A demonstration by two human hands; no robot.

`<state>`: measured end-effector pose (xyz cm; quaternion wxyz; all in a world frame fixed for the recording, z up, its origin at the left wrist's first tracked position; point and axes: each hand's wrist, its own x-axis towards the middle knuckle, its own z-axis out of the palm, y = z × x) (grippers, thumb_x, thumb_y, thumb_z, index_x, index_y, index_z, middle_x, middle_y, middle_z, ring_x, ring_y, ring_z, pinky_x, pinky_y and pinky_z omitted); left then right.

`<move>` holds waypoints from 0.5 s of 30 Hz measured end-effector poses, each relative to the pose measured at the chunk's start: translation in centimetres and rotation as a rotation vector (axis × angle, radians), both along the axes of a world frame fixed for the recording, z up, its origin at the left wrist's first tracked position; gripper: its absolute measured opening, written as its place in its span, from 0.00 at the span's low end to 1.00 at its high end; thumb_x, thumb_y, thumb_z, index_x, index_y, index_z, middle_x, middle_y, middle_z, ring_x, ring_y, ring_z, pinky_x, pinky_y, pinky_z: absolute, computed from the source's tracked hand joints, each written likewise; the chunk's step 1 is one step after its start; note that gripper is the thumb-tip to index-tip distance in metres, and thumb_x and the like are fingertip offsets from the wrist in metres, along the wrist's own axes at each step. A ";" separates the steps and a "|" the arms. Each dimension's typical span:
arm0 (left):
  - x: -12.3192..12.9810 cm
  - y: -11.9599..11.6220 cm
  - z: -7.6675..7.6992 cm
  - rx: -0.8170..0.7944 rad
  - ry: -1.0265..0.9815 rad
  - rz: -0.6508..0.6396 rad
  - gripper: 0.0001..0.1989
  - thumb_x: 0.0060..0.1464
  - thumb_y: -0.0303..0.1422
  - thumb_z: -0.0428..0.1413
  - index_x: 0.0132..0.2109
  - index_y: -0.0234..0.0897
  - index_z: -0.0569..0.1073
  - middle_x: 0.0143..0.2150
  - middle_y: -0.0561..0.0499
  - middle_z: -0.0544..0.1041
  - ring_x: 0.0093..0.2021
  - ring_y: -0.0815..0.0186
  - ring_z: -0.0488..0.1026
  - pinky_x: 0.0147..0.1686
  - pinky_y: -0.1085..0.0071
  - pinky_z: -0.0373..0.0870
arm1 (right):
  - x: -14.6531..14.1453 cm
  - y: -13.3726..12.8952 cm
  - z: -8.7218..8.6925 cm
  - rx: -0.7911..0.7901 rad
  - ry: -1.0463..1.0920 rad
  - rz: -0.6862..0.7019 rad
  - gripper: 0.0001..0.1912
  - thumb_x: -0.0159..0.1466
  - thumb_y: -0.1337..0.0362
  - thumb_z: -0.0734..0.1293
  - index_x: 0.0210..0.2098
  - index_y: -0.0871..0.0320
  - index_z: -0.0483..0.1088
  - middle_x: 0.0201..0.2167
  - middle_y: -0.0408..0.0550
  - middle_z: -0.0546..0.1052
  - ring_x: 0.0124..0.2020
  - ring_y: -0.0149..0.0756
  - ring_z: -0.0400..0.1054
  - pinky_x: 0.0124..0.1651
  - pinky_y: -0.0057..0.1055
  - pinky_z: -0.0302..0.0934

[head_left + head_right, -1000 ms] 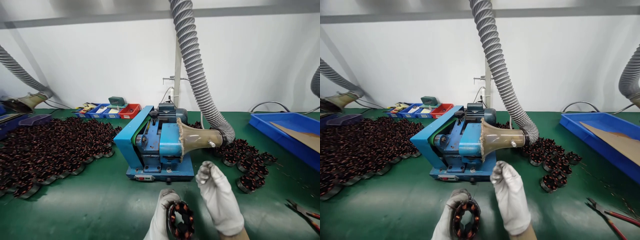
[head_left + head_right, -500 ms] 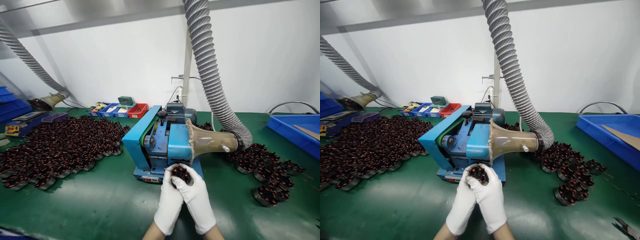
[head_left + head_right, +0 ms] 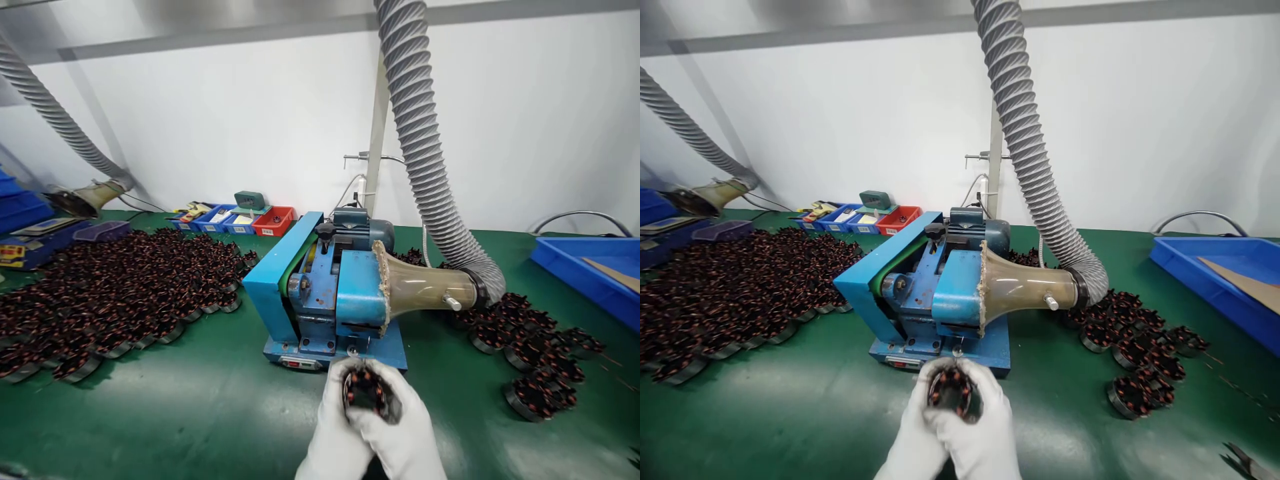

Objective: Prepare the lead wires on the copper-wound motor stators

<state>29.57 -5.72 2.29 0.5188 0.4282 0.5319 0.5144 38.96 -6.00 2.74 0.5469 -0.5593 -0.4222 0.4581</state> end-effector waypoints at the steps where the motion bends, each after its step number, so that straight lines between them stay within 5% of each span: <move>1: -0.5 -0.7 0.1 -0.010 0.010 -0.026 0.26 0.35 0.24 0.59 0.46 0.41 0.71 0.45 0.46 0.76 0.45 0.56 0.74 0.47 0.63 0.71 | 0.3 -0.9 0.0 0.001 0.054 0.020 0.25 0.43 0.54 0.75 0.40 0.57 0.77 0.43 0.56 0.79 0.45 0.53 0.72 0.50 0.41 0.66; 4: -1.8 -2.2 0.7 0.037 0.074 -0.081 0.35 0.29 0.22 0.59 0.51 0.43 0.70 0.54 0.47 0.70 0.54 0.54 0.69 0.54 0.62 0.66 | 1.3 -2.8 0.8 -0.002 0.070 0.026 0.21 0.55 0.47 0.68 0.41 0.52 0.77 0.47 0.52 0.78 0.51 0.47 0.69 0.55 0.35 0.62; 7: -2.4 -2.8 1.3 0.161 0.155 -0.094 0.31 0.28 0.21 0.60 0.46 0.44 0.74 0.51 0.49 0.72 0.55 0.55 0.68 0.57 0.63 0.62 | 2.1 -3.1 1.9 -0.032 0.054 0.110 0.18 0.56 0.47 0.68 0.37 0.52 0.78 0.41 0.51 0.80 0.46 0.45 0.72 0.51 0.33 0.65; 11: -2.1 -2.9 0.9 0.075 0.048 -0.183 0.28 0.27 0.23 0.63 0.42 0.42 0.73 0.42 0.49 0.75 0.41 0.57 0.75 0.44 0.65 0.72 | 2.5 -2.7 2.8 -0.175 0.323 0.150 0.15 0.48 0.52 0.76 0.28 0.57 0.78 0.27 0.49 0.80 0.30 0.40 0.75 0.35 0.31 0.70; 15: -2.1 -2.5 0.1 -0.172 -0.202 -0.298 0.29 0.28 0.28 0.68 0.43 0.42 0.71 0.29 0.52 0.77 0.28 0.61 0.76 0.31 0.66 0.75 | 3.3 -3.2 3.2 -0.203 0.539 0.190 0.15 0.49 0.55 0.76 0.29 0.59 0.77 0.15 0.43 0.72 0.14 0.30 0.65 0.16 0.25 0.61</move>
